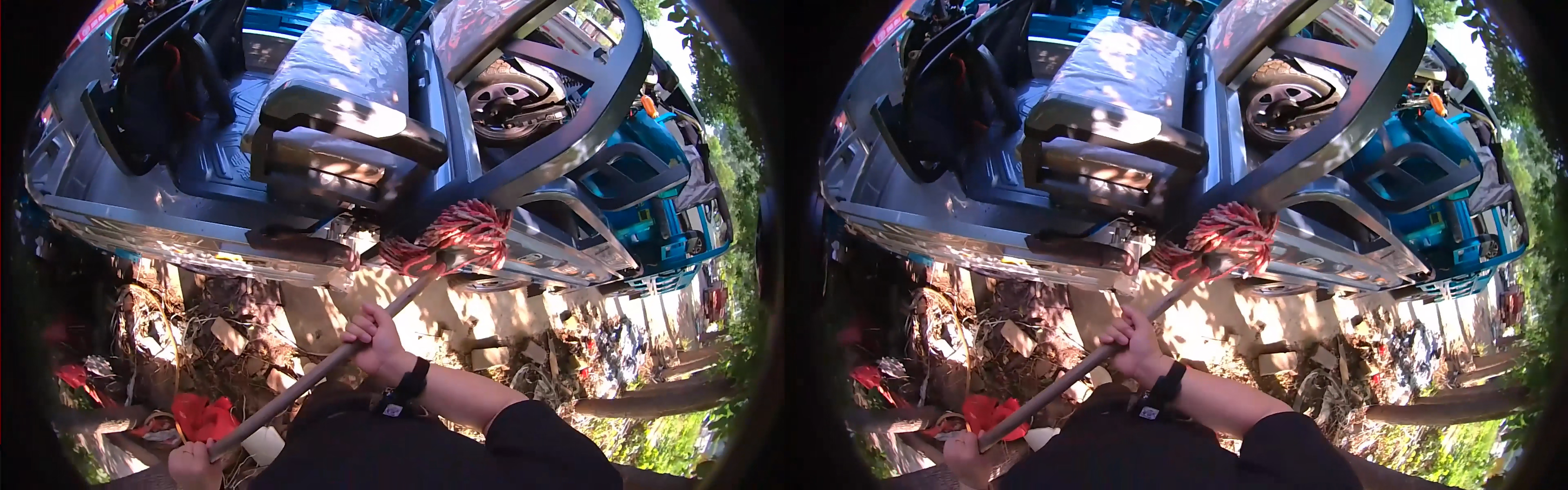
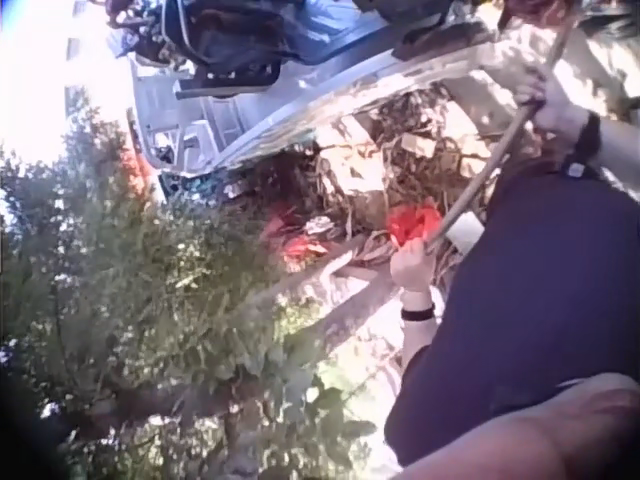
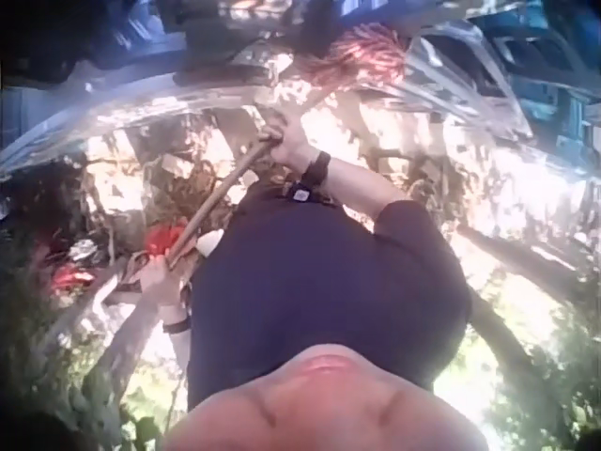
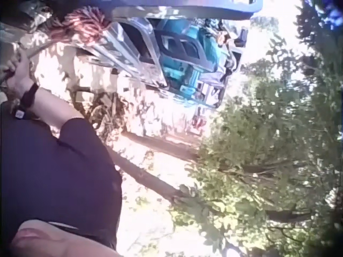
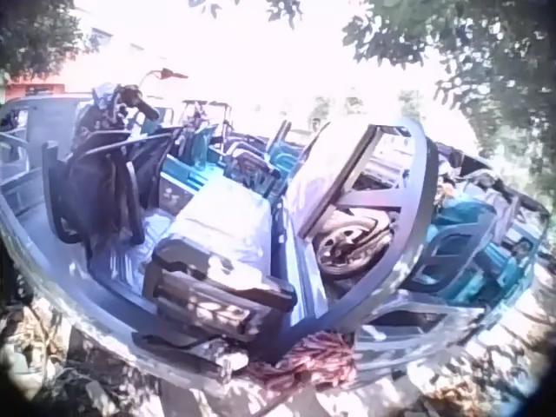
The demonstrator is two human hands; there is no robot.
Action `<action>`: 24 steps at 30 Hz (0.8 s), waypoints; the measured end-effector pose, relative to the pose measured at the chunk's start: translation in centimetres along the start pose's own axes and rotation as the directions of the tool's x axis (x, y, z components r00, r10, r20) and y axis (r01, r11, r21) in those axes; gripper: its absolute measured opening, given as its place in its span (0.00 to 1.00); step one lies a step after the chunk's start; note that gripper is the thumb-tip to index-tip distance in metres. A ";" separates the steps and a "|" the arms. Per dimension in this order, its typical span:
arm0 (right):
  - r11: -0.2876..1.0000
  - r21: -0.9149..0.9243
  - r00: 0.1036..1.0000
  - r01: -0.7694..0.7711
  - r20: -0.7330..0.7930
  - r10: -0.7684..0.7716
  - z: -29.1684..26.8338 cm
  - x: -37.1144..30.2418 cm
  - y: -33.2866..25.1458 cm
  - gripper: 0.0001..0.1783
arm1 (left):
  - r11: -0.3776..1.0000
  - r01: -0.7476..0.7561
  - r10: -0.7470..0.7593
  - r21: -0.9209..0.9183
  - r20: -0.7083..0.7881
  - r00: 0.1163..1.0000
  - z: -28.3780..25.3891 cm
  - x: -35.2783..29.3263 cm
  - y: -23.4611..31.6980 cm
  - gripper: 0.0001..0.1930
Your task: Cleaning the exterior and interior of a blue electric tricycle using a long-handled mop.
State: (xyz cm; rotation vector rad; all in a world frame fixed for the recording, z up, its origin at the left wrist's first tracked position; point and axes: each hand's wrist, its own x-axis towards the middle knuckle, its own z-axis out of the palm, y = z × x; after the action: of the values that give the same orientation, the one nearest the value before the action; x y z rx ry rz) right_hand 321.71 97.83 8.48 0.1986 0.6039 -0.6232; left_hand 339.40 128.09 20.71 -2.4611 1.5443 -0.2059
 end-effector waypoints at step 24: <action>0.546 -0.783 0.858 0.299 -0.030 -0.513 1.9 -3.1 3.6 0.07 | 0.168 0.855 0.875 -0.491 0.473 0.100 15.5 2.6 -3.1 0.15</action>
State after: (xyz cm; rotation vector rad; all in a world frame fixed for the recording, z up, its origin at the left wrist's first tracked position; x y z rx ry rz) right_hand 322.79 101.58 11.77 -0.7102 1.1455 -0.7504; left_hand 346.87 128.89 6.52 -1.4597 0.6008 3.0487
